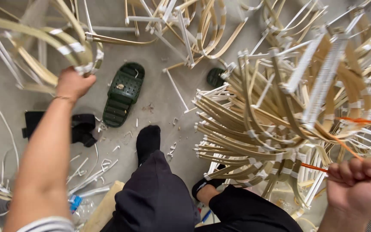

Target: Assembling and binding curved bamboo strips together to form structural components using plastic ties.

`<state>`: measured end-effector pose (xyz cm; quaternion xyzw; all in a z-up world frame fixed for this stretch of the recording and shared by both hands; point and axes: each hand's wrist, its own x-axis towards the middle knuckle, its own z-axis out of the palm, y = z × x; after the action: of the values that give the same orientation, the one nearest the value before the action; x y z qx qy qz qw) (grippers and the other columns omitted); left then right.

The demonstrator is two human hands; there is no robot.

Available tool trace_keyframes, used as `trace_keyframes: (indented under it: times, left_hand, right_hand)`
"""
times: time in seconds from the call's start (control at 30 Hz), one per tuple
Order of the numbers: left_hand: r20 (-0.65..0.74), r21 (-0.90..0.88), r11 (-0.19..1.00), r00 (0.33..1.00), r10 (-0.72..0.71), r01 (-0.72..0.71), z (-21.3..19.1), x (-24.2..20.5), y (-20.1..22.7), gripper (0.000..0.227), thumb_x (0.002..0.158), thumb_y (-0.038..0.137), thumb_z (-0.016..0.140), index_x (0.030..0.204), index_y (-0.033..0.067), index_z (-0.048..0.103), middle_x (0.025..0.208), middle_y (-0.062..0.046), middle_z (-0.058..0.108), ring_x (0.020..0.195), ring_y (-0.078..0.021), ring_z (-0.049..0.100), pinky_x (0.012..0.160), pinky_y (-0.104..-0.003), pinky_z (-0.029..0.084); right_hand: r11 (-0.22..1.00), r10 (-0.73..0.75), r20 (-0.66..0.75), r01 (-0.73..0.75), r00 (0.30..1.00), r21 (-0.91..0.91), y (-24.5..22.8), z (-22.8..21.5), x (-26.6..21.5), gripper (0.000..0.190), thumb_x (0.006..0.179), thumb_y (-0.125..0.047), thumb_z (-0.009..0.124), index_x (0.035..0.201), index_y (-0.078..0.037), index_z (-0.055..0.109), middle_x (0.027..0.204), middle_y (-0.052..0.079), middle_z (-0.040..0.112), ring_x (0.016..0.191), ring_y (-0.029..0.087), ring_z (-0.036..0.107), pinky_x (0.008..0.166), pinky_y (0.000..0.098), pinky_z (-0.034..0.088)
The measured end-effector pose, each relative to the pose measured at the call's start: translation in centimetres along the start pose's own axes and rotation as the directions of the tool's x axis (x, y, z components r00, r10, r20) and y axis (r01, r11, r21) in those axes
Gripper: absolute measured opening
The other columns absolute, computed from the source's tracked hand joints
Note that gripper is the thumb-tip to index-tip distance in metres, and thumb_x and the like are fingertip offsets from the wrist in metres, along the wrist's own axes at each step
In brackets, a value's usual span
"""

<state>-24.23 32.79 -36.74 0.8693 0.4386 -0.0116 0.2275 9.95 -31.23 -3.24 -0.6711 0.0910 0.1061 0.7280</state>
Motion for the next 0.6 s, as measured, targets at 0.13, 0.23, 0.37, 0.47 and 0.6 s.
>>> trace_keyframes:
  times: [0.13, 0.23, 0.37, 0.47, 0.6]
  left_hand:
    - [0.081, -0.517, 0.856, 0.996, 0.041, 0.007, -14.8, -5.4, 3.8, 0.035, 0.09, 0.03, 0.074, 0.111, 0.0036, 0.071, 0.099, -0.012, 0.073, 0.093, -0.0267, 0.07, 0.087, -0.042, 0.055]
    - [0.119, -0.779, 0.62, 0.993, 0.004, 0.091, -22.5, -9.9, 6.7, 0.033, 0.098, 0.028, 0.069, 0.117, 0.0014, 0.066, 0.094, -0.009, 0.071, 0.093, -0.0251, 0.071, 0.09, -0.044, 0.057]
    - [0.133, -0.968, 0.232, 0.98, 0.151, 0.096, -22.5, -11.3, 7.2, 0.029, 0.105, 0.025, 0.059, 0.129, 0.0088, 0.062, 0.097, -0.007, 0.07, 0.1, -0.0284, 0.072, 0.101, -0.049, 0.057]
    - [0.142, -0.986, -0.061, 0.971, 0.191, 0.156, -18.2, -8.8, 6.4, 0.014, 0.116, 0.02, 0.06, 0.117, 0.0065, 0.061, 0.101, -0.008, 0.07, 0.106, -0.0312, 0.073, 0.112, -0.054, 0.056]
    - [0.136, -0.922, -0.301, 0.934, 0.331, 0.241, -13.6, -3.2, 3.7, 0.012, 0.118, 0.018, 0.054, 0.112, 0.0086, 0.058, 0.111, -0.009, 0.068, 0.111, -0.0308, 0.07, 0.111, -0.052, 0.052]
  right_hand:
    - [0.999, -0.037, 0.12, 0.036, 0.992, 0.012, -0.2, 1.1, -1.9, 0.061, 0.121, -0.054, 0.032, 0.072, -0.017, 0.037, 0.064, -0.004, 0.028, 0.056, 0.011, 0.023, 0.071, 0.0319, 0.029]
    - [1.0, -0.023, 0.169, 0.019, 0.985, 0.023, 0.2, 1.3, -1.7, 0.062, 0.121, -0.057, 0.033, 0.075, -0.016, 0.039, 0.069, -0.004, 0.03, 0.06, 0.012, 0.025, 0.067, 0.0323, 0.029]
    - [0.992, 0.069, 0.245, -0.092, 0.967, 0.083, 2.4, 2.9, 0.2, 0.045, 0.113, -0.051, 0.042, 0.082, -0.019, 0.049, 0.065, -0.005, 0.036, 0.055, 0.012, 0.03, 0.051, 0.0305, 0.028]
    - [0.982, 0.182, 0.185, -0.187, 0.966, 0.008, 2.1, 6.9, -1.8, 0.052, 0.108, -0.055, 0.041, 0.075, -0.018, 0.057, 0.056, -0.007, 0.033, 0.047, 0.009, 0.028, 0.044, 0.0283, 0.022]
    - [0.989, 0.081, 0.297, -0.114, 0.952, 0.095, 3.7, 5.9, -1.3, 0.053, 0.108, -0.054, 0.043, 0.076, -0.016, 0.06, 0.057, -0.008, 0.033, 0.048, 0.007, 0.027, 0.044, 0.0273, 0.02]
